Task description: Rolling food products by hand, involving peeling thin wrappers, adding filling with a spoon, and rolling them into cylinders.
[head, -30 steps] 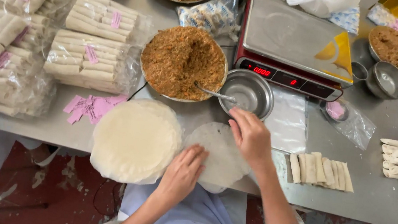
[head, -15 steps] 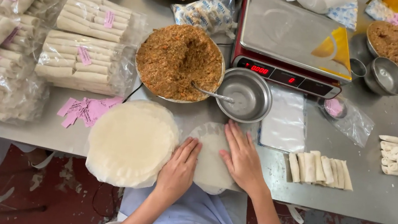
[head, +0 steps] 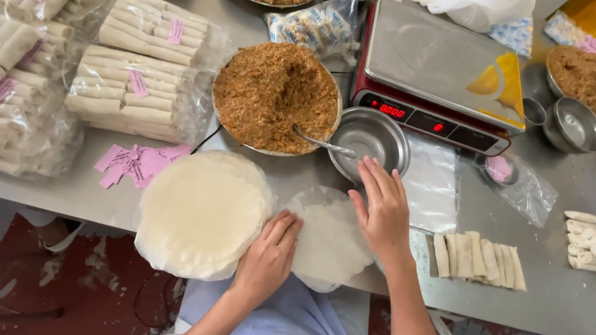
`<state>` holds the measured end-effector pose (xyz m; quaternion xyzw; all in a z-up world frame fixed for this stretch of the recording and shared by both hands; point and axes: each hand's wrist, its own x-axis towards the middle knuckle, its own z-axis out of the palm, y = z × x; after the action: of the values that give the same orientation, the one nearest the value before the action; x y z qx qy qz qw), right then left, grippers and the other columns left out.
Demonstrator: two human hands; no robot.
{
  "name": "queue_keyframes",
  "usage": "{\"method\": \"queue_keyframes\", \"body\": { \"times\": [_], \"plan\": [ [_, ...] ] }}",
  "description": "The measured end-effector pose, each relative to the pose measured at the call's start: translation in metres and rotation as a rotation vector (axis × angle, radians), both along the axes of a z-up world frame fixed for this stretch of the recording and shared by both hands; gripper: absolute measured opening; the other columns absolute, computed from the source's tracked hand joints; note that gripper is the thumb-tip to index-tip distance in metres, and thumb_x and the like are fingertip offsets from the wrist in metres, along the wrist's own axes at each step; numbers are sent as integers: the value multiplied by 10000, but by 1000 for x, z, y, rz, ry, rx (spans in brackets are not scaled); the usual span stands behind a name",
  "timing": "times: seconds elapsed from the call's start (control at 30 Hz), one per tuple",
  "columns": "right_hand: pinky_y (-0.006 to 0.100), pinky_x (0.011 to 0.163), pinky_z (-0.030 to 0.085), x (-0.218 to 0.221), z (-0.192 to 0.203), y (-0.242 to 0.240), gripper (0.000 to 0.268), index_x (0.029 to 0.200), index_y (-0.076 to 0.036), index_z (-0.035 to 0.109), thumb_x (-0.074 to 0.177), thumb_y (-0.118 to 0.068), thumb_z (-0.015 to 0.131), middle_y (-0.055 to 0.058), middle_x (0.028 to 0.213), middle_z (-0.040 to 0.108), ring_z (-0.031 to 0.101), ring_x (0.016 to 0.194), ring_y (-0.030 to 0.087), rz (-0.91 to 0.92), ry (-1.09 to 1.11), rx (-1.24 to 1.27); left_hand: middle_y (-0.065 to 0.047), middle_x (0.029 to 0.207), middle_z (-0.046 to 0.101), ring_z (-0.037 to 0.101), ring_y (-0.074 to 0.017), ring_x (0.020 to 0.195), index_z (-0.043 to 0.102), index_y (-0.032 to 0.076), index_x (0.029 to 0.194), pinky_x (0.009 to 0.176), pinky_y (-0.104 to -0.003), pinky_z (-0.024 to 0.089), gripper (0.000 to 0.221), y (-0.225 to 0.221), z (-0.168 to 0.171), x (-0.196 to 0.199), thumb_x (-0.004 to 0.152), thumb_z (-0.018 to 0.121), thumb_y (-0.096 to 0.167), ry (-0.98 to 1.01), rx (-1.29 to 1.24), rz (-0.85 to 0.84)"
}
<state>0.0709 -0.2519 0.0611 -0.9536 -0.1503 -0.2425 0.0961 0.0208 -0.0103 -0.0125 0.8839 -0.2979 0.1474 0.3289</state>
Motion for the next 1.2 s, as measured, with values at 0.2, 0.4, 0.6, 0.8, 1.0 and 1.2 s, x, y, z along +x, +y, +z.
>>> {"method": "queue_keyframes", "body": {
  "times": [0.2,0.4,0.6,0.8,1.0,1.2],
  "plan": [
    [534,1146,406,3,1,-8,337,1263,-13,689,1021,-242,636,98,1262,724,664,1200,250,11,59,-23,-126,1397,543,479,-285,1368,543,-14,1411,1153,-391,395,404,0,0,-4,1026,477,91,7,-3,-10],
    [432,1227,432,-47,-16,9,383,1384,2,590,1002,-14,584,207,1418,622,621,1328,316,235,-9,82,-153,1370,546,492,-308,1353,554,-30,1382,1152,-418,407,368,0,2,-5,1044,480,93,-15,-28,-20],
    [372,1110,573,-26,47,13,346,1366,-28,606,1021,-37,590,161,1405,645,670,1256,280,175,16,211,-147,1385,542,488,-305,1361,554,-9,1384,1150,-415,404,370,-1,-3,-2,1035,503,105,-12,8,-11],
    [377,655,535,56,49,48,392,1340,-106,626,987,-266,688,56,1258,581,672,864,243,59,110,-50,-152,1356,541,499,-312,1337,542,-17,1385,1137,-425,412,371,-2,-3,-3,1039,495,111,-49,2,-22],
    [333,629,417,88,65,72,170,768,-225,567,807,-92,668,-31,775,539,585,727,182,35,-282,-645,-191,1362,533,474,-343,1365,554,-48,1362,1122,-447,415,365,-1,-5,-4,1028,499,89,-32,-17,-47],
    [289,687,384,130,108,68,271,736,-178,543,876,16,670,-10,769,492,478,718,166,-170,-481,-738,-190,1327,559,503,-334,1323,573,-51,1347,1111,-431,430,349,0,3,-4,1050,492,113,-106,53,-7]
  ]
}}
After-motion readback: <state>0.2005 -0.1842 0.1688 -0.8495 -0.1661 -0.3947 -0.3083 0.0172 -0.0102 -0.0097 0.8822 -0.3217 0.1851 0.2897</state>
